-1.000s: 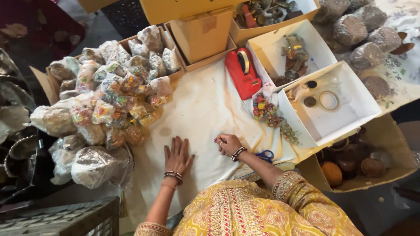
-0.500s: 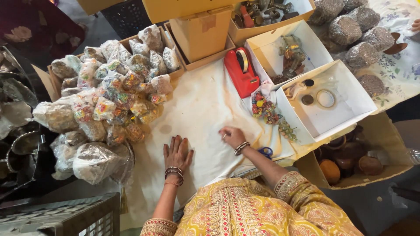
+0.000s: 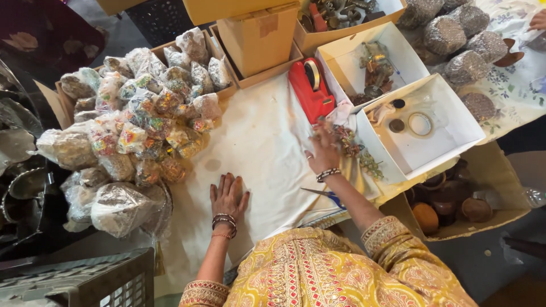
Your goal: The person wraps small, colorful figurines in bubble wrap at a cluttered work table. They cut pieces of bubble wrap using scissors, place the figurines inside, and fold the wrap to secure them. The wrapped items are then placed into a cardboard box alongside other wrapped packages.
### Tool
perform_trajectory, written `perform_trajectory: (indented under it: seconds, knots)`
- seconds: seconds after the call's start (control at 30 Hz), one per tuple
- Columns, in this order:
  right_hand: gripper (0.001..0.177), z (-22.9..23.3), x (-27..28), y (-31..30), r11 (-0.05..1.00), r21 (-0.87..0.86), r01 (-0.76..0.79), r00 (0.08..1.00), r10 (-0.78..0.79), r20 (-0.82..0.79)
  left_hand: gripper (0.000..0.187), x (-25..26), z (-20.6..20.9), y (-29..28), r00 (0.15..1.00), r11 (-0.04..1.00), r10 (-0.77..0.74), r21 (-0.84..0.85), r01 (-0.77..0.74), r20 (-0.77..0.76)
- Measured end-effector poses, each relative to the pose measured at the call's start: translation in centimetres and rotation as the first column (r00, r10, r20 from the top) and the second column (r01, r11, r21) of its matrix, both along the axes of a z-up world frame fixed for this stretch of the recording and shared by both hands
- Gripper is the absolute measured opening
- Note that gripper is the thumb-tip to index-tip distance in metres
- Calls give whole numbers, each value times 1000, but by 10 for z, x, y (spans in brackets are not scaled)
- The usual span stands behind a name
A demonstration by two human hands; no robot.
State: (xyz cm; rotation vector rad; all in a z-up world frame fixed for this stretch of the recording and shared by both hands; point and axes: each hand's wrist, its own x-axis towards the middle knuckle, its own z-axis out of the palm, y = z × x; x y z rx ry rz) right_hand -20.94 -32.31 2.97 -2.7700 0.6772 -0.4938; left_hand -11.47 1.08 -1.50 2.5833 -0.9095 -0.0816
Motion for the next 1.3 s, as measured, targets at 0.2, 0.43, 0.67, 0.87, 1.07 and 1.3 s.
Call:
perform_trajectory:
  seconds: [0.2,0.43,0.67,0.87,1.07,1.3]
  knots:
    - [25,-24,-10,6,981,176,-86,990,65,125,62,0,-6,1,1000,1000,1,-25,-1,16]
    - [55,-4,-34,-50,959,-187,211,972,-186,141,61,0,-1,1,1000,999,4,-39,-5,-13]
    - [45,-17,-43,-60,916,141,376,920,-351,-176,61,1,-5,1,1000,999,7,-45,-7,6]
    - [45,-17,-35,-19,992,-72,100,971,-82,223,61,1,-8,2,999,999,18,-50,-16,28]
    - [47,-63,-36,44,880,375,-293,956,275,100,60,0,0,2,1000,998,23,-55,-22,6]
    - [34,-36,-5,55,-139,990,8,992,-123,-25,59,0,-1,1,1000,998,19,-62,-18,13]
